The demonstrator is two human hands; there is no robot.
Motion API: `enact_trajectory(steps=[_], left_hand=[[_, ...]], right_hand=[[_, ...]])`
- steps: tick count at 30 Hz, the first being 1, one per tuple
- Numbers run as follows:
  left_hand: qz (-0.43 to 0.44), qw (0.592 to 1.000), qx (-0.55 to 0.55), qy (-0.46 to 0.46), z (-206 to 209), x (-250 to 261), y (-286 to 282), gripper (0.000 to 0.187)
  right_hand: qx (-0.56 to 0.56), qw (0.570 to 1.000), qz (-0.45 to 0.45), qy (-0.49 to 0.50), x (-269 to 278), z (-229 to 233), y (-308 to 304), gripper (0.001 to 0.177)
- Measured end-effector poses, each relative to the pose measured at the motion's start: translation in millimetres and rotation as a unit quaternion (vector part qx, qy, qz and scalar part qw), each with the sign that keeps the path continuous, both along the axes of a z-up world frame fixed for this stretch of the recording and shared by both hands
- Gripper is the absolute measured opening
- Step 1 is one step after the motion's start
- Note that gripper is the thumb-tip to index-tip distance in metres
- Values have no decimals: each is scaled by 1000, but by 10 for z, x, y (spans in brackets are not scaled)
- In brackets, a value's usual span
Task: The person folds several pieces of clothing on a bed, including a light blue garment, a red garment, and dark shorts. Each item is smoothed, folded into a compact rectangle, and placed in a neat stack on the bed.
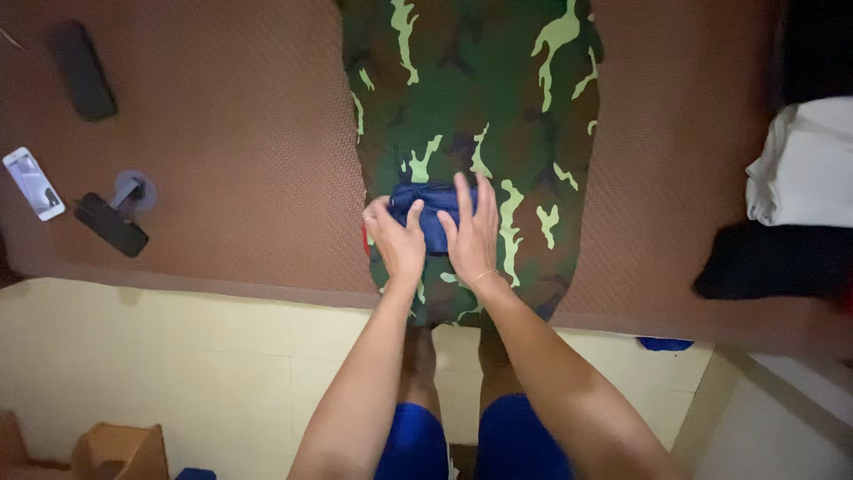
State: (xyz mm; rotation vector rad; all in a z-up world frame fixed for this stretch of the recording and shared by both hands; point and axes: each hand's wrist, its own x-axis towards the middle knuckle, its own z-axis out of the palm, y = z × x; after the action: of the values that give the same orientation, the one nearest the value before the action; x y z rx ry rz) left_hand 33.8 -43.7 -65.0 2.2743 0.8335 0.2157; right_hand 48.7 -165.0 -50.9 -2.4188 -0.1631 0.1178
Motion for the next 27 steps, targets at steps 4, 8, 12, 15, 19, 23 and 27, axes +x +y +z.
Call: enact_trajectory(steps=[4, 8, 12, 15, 19, 23, 27], left_hand=[[-8, 987, -125, 101, -83, 88, 204, 64], [-46, 944, -274, 177, -169, 120, 397, 51], [-96, 933, -329, 105, -134, 7, 401, 44], [-110, 925, -352, 93, 118, -133, 368, 42], [-163, 929, -328, 42, 731, -242, 308, 39], [-181, 940, -288, 12, 1418, -211, 109, 42], [-131, 948, -287, 38, 2034, -282, -48, 53]], right_hand=[[52, 985, -149, 69, 81, 1, 131, 95], [93, 947, -227, 208, 162, 60, 55, 86], [397, 807, -241, 365, 60, 195, -86, 56], [438, 785, -233, 371, -58, 381, -192, 46], [477, 766, -260, 344, -245, 820, -307, 40], [471, 785, -287, 283, -299, 1440, -416, 35], [359, 886, -236, 175, -284, 2246, -504, 33]])
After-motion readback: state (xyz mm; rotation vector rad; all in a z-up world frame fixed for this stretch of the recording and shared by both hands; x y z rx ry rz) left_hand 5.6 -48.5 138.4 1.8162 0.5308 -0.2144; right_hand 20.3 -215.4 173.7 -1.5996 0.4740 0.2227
